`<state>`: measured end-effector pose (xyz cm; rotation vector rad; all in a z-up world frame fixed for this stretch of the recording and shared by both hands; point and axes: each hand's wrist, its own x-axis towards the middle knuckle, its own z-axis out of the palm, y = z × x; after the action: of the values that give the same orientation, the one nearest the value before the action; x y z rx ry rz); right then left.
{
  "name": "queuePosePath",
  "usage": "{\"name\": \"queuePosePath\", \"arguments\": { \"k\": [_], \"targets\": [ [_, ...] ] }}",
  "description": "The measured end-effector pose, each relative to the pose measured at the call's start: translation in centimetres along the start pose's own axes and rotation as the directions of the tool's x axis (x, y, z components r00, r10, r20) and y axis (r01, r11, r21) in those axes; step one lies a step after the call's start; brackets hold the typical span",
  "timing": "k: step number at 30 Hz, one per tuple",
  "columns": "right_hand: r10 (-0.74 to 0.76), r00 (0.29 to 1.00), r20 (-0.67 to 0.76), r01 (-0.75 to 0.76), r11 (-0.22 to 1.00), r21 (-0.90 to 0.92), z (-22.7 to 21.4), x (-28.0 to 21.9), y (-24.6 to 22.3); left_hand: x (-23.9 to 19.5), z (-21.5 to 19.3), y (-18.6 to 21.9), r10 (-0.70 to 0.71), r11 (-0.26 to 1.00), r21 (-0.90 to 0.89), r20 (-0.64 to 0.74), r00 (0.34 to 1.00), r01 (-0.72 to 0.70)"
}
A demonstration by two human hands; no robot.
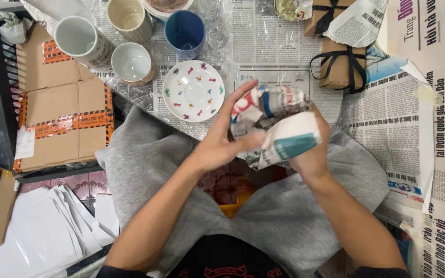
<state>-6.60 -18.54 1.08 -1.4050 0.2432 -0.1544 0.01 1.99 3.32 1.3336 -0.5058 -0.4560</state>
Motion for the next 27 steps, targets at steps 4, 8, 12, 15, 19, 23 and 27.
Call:
{"name": "queuePosePath", "arguments": {
  "k": [4, 8, 12, 15, 19, 23, 27],
  "targets": [
    [0.248, 0.961, -0.120, -0.201, 0.929, 0.309, -1.0, 0.7, 0.8, -0.8, 1.0, 0.6, 0.154, 0.974, 0.147, 0.117, 0.981, -0.171],
    [0.177, 0.984, 0.019, -0.164, 0.860, 0.483, -1.8, 1.0, 1.4, -0.6, 0.9, 0.0, 0.076, 0.840, 0.516, 0.189, 0.979, -0.165],
    [0.302, 0.953, -0.030, -0.262, 0.867, 0.423, -2.0, 0.7, 1.9, -0.4, 1.4, -1.8, 0.201, 0.806, 0.558, 0.056, 0.978, -0.198],
    [0.280, 0.957, -0.070, -0.239, 0.905, 0.352, -1.4, 0.7, 2.3, -0.6, 2.3, -3.1, 0.336, 0.788, 0.556, -0.027, 0.941, -0.266],
    [0.177, 0.981, -0.073, -0.154, 0.956, 0.248, -0.1, 0.4, 2.5, -0.5, 3.4, -4.5, 0.249, 0.860, 0.499, -0.225, 0.942, -0.108],
    [-0.050, 0.998, -0.041, 0.047, 0.996, -0.082, 1.2, -0.3, 1.3, -0.2, 3.4, -5.3, 0.142, 0.922, 0.388, -0.373, 0.917, 0.015],
    [-0.170, 0.972, 0.159, 0.181, 0.982, -0.054, 2.0, -0.1, -1.8, 0.2, 2.6, -4.7, -0.030, 0.991, 0.108, -0.408, 0.913, 0.081]
  ]
}}
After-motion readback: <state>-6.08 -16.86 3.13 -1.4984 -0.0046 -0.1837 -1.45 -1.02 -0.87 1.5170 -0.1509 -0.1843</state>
